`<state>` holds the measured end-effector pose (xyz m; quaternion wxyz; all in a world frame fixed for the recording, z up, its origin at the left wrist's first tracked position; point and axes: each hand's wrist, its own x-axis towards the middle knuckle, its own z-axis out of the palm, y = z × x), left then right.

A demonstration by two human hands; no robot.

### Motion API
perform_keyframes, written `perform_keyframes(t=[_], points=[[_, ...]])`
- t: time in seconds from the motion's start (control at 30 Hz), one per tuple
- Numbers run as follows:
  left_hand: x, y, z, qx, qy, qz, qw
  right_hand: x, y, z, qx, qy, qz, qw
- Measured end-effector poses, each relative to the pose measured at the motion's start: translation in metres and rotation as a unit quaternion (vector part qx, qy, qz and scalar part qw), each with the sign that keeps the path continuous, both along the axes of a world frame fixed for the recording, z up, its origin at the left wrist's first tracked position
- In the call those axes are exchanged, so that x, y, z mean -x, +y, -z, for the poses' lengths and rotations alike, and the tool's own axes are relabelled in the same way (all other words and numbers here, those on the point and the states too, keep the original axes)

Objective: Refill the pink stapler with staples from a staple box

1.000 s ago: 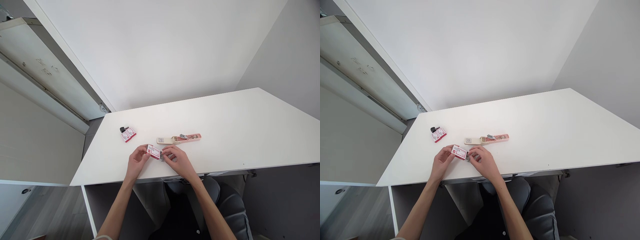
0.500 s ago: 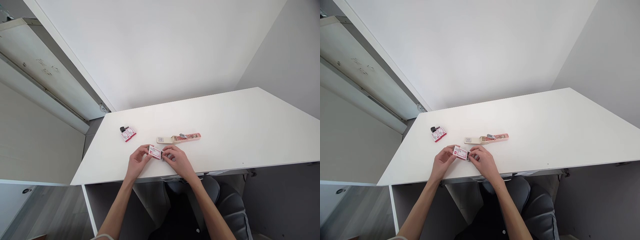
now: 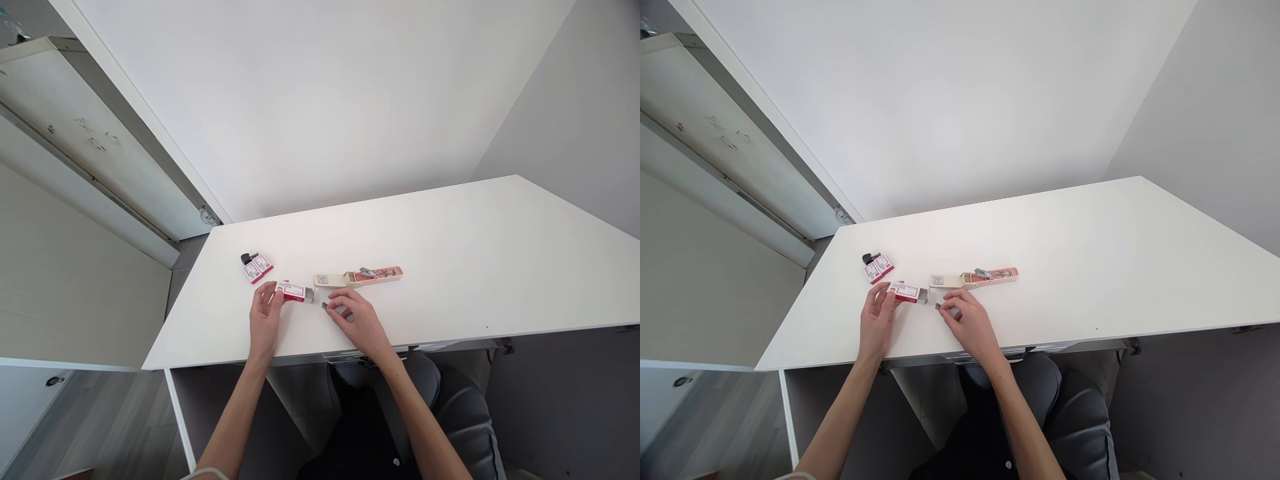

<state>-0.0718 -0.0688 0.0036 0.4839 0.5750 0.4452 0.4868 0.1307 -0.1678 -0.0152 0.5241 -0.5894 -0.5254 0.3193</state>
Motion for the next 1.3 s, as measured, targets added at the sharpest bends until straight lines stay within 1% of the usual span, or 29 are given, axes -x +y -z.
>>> perform_keyframes(t=[0.13, 0.27, 0.37, 0.47, 0.57, 0.73, 1.0, 1.07, 1.13, 1.23, 1.3], points=[[0.0, -0.002, -0.003, 0.017, -0.035, 0.057, 0.998, 0.0, 0.001, 0.002, 0.003, -0.027, -0.014, 1.0], [0.001, -0.007, -0.007, 0.022, -0.024, 0.116, 0.993, -0.001, 0.001, -0.002, 0.002, 0.004, -0.014, 1.0], [0.002, -0.008, -0.008, 0.011, -0.027, 0.145, 0.989, -0.003, 0.0, -0.008, 0.01, 0.033, -0.013, 0.999], [0.002, -0.008, -0.008, 0.003, -0.028, 0.169, 0.985, -0.003, -0.001, -0.012, 0.021, 0.03, -0.015, 0.999], [0.002, -0.009, -0.01, -0.001, -0.01, 0.196, 0.981, -0.003, -0.001, -0.015, 0.027, 0.02, -0.017, 0.999], [0.003, -0.009, -0.012, -0.007, 0.019, 0.224, 0.974, -0.002, -0.001, -0.016, 0.04, 0.033, -0.019, 0.998], [0.001, -0.011, -0.014, 0.041, 0.076, 0.307, 0.948, -0.003, -0.002, -0.014, 0.04, 0.055, -0.046, 0.997], [-0.001, -0.013, -0.014, 0.029, 0.097, 0.315, 0.944, -0.003, -0.002, -0.013, 0.035, 0.055, -0.051, 0.997], [-0.003, -0.015, -0.015, 0.007, 0.13, 0.306, 0.943, -0.003, -0.001, -0.013, 0.03, 0.047, -0.058, 0.997], [-0.008, -0.019, -0.015, -0.02, 0.184, 0.271, 0.945, -0.004, -0.002, -0.014, 0.027, 0.019, -0.071, 0.997], [-0.01, -0.022, -0.014, -0.027, 0.201, 0.249, 0.947, -0.004, -0.002, -0.015, 0.029, 0.01, -0.077, 0.997]])
